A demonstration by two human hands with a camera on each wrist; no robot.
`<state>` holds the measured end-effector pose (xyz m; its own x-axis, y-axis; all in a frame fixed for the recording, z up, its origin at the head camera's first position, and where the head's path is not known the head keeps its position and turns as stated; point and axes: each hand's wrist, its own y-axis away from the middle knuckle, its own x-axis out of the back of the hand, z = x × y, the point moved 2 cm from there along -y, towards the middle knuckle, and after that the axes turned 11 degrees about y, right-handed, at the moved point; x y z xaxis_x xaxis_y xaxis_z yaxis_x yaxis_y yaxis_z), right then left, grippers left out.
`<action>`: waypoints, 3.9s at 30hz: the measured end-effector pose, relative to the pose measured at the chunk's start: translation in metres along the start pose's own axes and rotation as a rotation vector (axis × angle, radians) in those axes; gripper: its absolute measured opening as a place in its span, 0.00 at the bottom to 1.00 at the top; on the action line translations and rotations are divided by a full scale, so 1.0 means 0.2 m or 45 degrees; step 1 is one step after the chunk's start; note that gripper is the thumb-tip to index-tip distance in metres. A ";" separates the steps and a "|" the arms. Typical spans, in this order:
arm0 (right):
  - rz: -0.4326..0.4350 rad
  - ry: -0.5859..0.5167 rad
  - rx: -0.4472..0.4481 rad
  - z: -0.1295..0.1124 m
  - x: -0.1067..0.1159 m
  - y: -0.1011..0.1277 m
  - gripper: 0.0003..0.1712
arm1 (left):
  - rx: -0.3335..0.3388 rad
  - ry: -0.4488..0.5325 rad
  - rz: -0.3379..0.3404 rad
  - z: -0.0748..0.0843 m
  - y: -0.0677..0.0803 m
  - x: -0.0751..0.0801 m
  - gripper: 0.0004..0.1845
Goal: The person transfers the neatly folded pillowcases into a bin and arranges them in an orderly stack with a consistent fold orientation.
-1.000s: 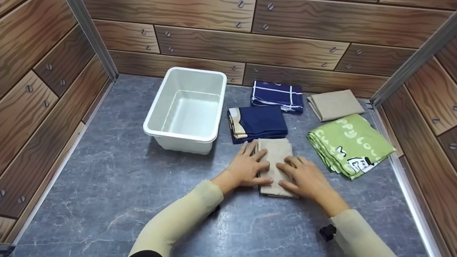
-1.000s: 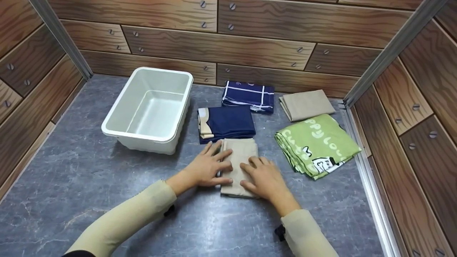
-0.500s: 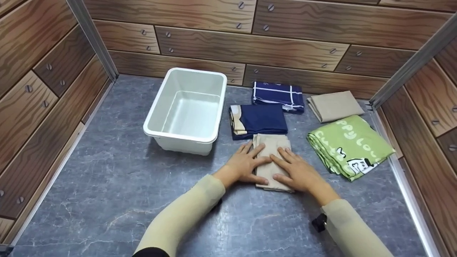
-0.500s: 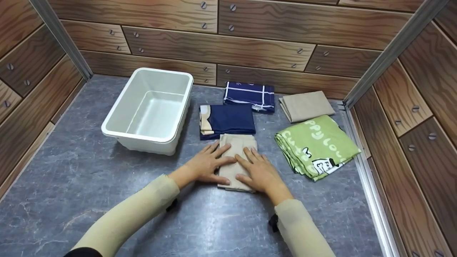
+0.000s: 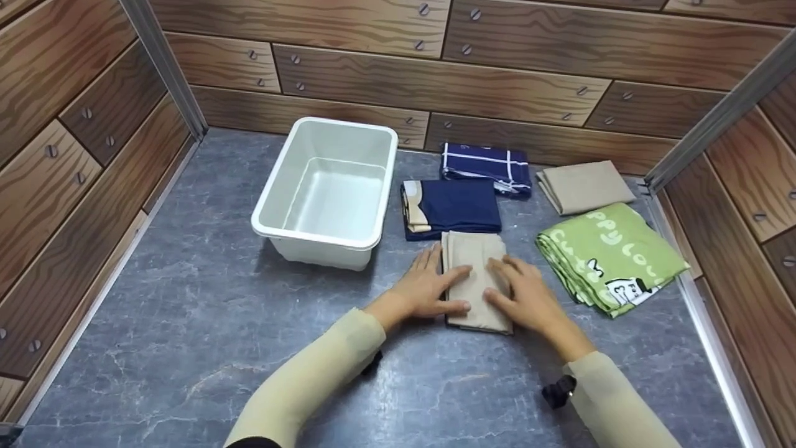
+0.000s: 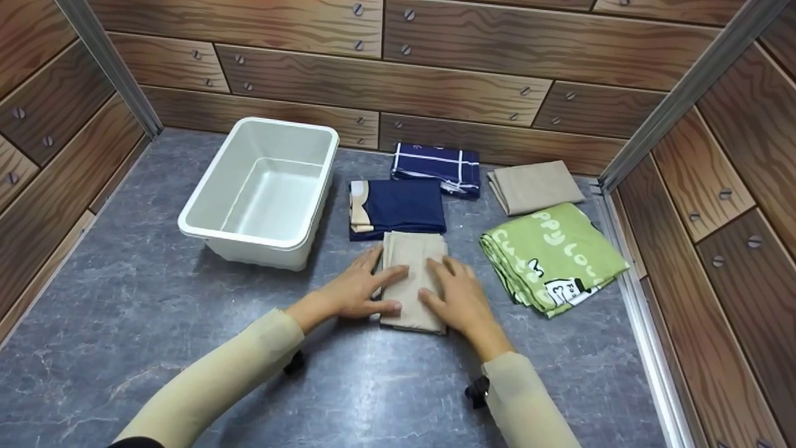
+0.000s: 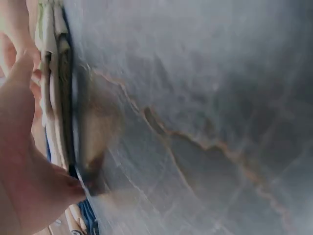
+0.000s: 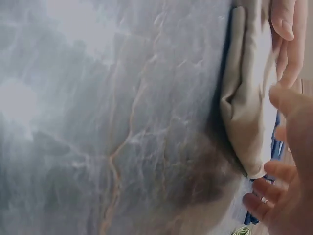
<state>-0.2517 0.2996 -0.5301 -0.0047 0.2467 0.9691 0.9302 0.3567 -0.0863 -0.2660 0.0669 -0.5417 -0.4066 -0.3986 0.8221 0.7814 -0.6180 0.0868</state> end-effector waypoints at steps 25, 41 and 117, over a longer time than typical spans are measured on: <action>-0.514 -1.555 -0.862 0.09 0.07 -0.02 0.31 | 0.775 2.228 0.149 0.02 -0.06 0.08 0.39; -0.492 -1.656 -0.661 0.05 0.05 -0.03 0.45 | 0.759 2.188 0.178 0.04 -0.08 0.07 0.33; -0.504 -2.052 -0.371 0.02 0.19 -0.03 0.34 | 0.313 2.568 -0.018 0.00 -0.05 0.05 0.35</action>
<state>-0.2585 0.3106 -0.4933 -0.4108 0.8595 -0.3040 0.8113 0.4968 0.3082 -0.2786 0.0698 -0.5332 -0.1181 -0.5376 -0.8349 0.7384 -0.6097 0.2882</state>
